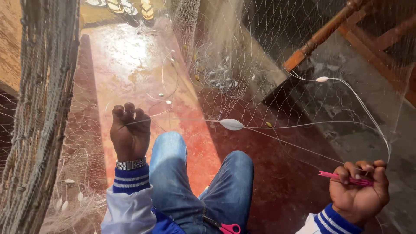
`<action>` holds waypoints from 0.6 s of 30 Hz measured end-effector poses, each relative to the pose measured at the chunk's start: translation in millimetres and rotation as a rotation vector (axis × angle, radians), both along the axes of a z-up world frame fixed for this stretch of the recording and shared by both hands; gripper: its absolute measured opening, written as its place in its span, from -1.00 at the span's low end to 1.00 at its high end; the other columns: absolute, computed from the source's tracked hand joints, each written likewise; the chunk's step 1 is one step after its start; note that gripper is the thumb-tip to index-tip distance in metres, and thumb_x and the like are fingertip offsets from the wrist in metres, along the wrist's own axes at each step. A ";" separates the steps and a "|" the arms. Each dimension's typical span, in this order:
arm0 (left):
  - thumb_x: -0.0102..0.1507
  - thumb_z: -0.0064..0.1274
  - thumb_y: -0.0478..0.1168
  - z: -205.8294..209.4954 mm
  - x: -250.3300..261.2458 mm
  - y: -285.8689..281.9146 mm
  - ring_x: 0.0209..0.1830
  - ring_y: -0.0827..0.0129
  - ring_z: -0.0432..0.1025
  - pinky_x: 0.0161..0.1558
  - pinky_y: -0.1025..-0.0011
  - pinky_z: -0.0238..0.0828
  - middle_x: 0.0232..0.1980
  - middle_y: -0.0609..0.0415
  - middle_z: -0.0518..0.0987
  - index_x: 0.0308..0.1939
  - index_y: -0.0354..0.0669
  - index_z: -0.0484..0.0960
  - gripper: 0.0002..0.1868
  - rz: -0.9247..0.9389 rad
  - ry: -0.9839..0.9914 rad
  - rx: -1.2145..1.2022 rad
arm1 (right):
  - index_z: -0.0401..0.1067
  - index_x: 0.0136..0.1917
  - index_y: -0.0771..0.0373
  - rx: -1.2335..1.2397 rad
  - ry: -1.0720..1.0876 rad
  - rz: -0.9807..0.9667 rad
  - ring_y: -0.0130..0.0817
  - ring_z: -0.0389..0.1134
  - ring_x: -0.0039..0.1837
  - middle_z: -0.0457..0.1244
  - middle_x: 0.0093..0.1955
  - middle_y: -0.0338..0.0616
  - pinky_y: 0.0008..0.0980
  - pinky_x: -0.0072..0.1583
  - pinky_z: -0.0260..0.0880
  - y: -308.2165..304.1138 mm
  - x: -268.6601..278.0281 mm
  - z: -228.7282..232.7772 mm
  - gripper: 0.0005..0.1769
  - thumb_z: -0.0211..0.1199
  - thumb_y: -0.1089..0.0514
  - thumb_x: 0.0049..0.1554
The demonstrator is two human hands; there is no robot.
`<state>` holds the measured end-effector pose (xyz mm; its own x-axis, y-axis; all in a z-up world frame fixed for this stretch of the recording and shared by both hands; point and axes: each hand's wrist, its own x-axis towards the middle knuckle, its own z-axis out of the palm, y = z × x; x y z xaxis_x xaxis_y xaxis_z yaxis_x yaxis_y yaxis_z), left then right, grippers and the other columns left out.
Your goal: The person sits on the floor repairing a gill net, threading the net line through white oval floats and attaching them along the net's edge. They hold a pink netting shuttle, pull line through floats one at a time, and use scissors to trim line.
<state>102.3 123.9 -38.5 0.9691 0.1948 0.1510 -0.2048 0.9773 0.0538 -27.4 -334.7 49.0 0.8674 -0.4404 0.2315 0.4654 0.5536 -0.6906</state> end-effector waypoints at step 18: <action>0.16 -0.25 -0.03 41.6 -17.0 -26.1 0.15 0.28 0.17 0.12 0.36 0.13 0.15 0.02 0.22 0.21 -0.11 0.14 -0.44 0.039 0.360 0.502 | 0.33 -0.06 0.31 0.177 0.067 0.545 -0.48 0.11 -0.28 0.22 -0.18 -0.07 -0.57 -0.27 0.06 186.6 36.9 -14.0 -0.83 0.17 0.27 0.03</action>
